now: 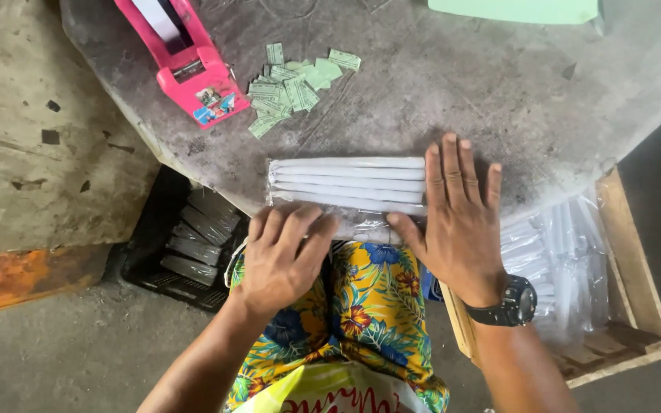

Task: Placing bundles of sticks into plastic bags and sealing them with small green labels.

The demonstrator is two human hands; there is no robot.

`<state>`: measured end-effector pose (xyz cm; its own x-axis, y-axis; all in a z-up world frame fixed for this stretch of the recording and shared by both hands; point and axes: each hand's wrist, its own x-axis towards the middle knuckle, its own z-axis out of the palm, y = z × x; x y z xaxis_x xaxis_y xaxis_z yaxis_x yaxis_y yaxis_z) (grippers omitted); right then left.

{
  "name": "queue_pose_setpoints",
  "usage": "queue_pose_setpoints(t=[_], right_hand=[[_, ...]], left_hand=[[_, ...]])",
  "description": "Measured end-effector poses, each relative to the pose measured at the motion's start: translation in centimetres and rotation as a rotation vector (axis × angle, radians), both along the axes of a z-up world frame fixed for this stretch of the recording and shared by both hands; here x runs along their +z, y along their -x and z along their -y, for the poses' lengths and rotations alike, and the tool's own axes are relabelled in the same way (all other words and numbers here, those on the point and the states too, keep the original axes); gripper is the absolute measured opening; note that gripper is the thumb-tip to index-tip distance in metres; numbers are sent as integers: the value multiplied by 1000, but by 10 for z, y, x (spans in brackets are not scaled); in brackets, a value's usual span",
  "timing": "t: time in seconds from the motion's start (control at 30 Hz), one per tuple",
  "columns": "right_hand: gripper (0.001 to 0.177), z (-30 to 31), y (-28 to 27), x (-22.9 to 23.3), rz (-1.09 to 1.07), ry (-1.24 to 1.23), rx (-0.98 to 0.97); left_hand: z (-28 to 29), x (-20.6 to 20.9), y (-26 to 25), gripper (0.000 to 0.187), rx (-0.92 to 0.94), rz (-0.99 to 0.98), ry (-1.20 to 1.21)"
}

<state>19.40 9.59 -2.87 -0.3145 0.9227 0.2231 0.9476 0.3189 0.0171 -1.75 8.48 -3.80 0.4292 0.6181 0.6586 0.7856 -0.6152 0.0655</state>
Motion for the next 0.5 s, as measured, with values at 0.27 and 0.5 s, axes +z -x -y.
queue_pose_setpoints(t=[0.27,0.5], right_hand=[[83,-9,4,6,125,-47,24],[72,8,14,6,-152,-150,8]], left_hand=[[-9,5,-17,7,-34,56,-51],[-12,3,-14,6,-41,141,23]])
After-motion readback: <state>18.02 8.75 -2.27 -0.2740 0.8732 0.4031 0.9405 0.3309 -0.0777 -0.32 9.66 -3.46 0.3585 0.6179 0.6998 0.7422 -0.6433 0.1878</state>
